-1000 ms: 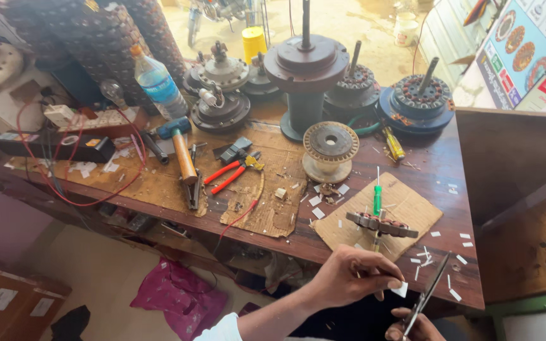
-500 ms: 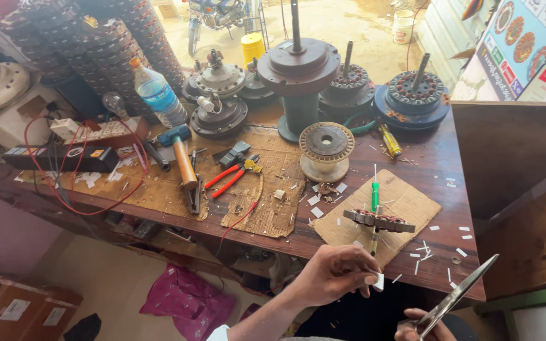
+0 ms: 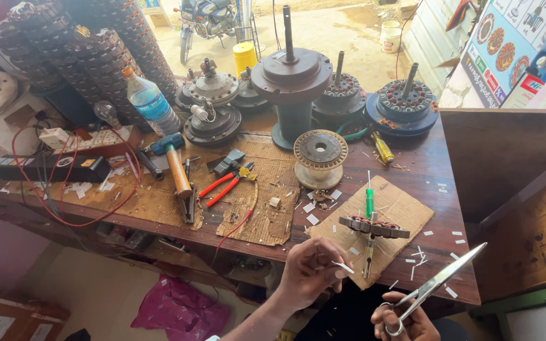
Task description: The person works on a motor armature, using a screwdriver to adjust copper windings and scissors to cut small white insulating strips. They repeatedly insert the strips into slots on the armature and trim them to fit.
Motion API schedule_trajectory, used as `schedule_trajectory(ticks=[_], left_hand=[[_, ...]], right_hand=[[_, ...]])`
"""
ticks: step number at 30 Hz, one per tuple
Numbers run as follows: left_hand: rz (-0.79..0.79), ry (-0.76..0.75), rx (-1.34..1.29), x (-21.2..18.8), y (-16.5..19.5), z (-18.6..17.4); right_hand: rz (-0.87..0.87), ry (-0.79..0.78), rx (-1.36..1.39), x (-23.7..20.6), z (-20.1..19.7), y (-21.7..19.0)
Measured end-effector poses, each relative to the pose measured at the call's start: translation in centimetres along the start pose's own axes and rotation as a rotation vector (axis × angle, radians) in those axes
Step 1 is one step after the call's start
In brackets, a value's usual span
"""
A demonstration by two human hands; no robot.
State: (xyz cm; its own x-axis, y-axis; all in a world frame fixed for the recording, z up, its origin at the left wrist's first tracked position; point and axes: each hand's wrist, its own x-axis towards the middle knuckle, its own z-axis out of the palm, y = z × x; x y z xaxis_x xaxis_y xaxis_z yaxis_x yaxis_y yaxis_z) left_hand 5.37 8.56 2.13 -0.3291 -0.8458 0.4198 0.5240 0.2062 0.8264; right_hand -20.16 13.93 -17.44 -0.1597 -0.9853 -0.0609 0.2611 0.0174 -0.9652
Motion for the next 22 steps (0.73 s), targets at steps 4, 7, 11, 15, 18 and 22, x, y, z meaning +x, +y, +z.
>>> schedule_trajectory(ticks=[4, 7, 11, 15, 18, 22], left_hand=[[-0.047, -0.128, 0.09, -1.0, -0.1, 0.3], [0.026, -0.257, 0.377, -0.8, 0.5, 0.8], [-0.038, -0.226, 0.341, -0.1, 0.9, 1.8], [-0.063, -0.014, 0.13, 0.8, 0.4, 2.0], [-0.09, 0.141, 0.116, 0.9, -1.0, 0.9], [-0.125, 0.115, 0.197, 0.6, -2.4, 0.2]], right_hand=[[0.076, -0.075, 0.057, 0.8, -1.5, 1.3], [0.117, -0.12, 0.104, 1.6, -1.3, 2.8], [0.162, -0.137, 0.065, 0.7, -0.6, 2.1], [0.068, -0.053, -0.082, -3.1, 2.3, -3.1], [0.105, -0.026, -0.153, -6.1, 3.8, -7.6], [0.162, -0.062, -0.224, -6.5, 5.6, -12.4]])
